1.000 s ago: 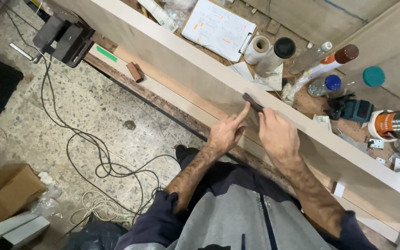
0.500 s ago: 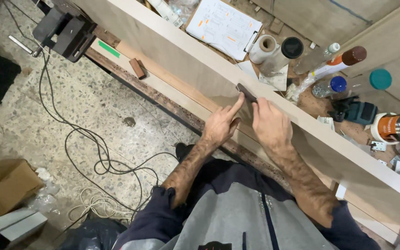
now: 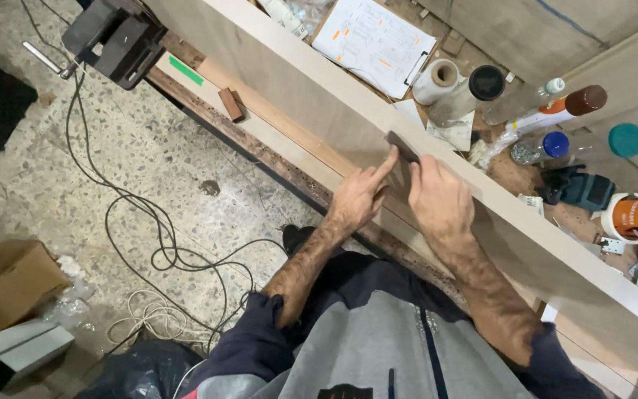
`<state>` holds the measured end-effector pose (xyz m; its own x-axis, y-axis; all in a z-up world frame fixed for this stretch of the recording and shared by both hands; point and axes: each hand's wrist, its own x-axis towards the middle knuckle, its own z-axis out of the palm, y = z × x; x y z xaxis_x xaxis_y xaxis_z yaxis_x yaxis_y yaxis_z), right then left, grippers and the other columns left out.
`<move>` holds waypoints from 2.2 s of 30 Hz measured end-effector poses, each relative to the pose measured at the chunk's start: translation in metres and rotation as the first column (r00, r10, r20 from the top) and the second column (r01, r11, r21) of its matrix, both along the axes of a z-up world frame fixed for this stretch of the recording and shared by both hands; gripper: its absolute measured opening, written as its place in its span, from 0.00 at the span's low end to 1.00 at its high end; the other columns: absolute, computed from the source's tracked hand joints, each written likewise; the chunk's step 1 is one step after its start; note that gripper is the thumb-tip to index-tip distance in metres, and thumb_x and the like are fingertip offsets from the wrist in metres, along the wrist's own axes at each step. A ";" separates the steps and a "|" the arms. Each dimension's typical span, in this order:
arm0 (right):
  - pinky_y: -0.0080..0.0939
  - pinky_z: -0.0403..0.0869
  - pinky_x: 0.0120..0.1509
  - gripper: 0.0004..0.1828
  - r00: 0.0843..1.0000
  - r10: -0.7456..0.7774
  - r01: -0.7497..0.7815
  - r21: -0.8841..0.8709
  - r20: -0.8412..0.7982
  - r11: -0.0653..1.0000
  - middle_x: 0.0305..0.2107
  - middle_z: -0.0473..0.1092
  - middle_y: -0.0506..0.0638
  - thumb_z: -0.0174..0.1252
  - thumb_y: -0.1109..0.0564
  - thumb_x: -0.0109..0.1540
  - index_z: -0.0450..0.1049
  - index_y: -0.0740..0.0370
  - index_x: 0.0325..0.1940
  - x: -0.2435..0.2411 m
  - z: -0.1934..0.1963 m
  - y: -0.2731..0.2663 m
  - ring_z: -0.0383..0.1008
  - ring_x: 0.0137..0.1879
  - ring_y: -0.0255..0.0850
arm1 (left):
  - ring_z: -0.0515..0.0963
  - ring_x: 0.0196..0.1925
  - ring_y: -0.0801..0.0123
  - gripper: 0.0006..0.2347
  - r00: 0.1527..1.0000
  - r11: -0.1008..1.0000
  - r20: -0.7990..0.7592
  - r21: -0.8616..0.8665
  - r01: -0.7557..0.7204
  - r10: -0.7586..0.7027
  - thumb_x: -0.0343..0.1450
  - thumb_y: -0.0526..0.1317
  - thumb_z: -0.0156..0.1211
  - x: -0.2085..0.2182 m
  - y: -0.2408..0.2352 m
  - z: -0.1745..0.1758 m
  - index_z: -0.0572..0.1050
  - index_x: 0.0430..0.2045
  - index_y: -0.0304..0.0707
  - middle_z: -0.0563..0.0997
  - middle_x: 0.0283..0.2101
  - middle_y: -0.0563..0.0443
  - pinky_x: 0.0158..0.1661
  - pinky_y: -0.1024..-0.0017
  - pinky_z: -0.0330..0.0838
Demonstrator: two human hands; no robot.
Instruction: Applying edge banding to a wooden board and trimming it with a scraper tool.
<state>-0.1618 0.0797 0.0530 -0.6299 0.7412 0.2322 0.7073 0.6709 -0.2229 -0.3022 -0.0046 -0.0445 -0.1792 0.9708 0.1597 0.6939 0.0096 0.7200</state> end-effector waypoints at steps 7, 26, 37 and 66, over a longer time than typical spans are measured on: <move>0.59 0.74 0.36 0.08 0.999 0.024 -0.025 -0.015 -0.021 1.000 0.33 0.76 0.61 0.57 0.54 0.69 0.73 0.62 0.43 -0.015 -0.001 0.003 0.77 0.35 0.63 | 0.76 0.40 0.50 0.37 0.999 0.999 -0.038 -0.004 -0.036 0.036 0.72 0.40 0.62 -0.012 0.003 -0.004 0.47 0.76 0.54 0.76 0.38 0.45 0.44 0.56 0.74; 0.57 0.74 0.36 0.08 0.997 0.068 -0.066 0.029 -0.049 0.997 0.32 0.74 0.63 0.58 0.57 0.70 0.72 0.65 0.40 -0.057 0.015 0.001 0.76 0.36 0.62 | 0.75 0.39 0.53 0.37 0.997 0.997 0.019 -0.028 -0.069 0.070 0.72 0.38 0.60 -0.043 0.005 -0.004 0.46 0.76 0.56 0.78 0.39 0.46 0.43 0.57 0.74; 0.59 0.73 0.36 0.07 0.996 0.086 -0.085 0.024 -0.013 0.996 0.31 0.75 0.62 0.58 0.57 0.70 0.71 0.64 0.42 -0.074 0.008 0.001 0.76 0.35 0.63 | 0.76 0.40 0.51 0.40 0.998 0.998 0.011 -0.010 -0.060 0.061 0.69 0.37 0.63 -0.064 0.003 -0.001 0.44 0.76 0.56 0.77 0.39 0.45 0.44 0.57 0.75; 0.56 0.75 0.35 0.09 0.997 0.073 -0.073 -0.028 -0.002 0.997 0.34 0.75 0.61 0.58 0.55 0.71 0.73 0.64 0.43 -0.156 0.004 -0.002 0.76 0.35 0.62 | 0.78 0.40 0.56 0.37 0.996 0.989 0.012 -0.122 -0.088 0.090 0.74 0.37 0.61 -0.146 -0.004 -0.001 0.45 0.77 0.58 0.79 0.38 0.49 0.41 0.59 0.77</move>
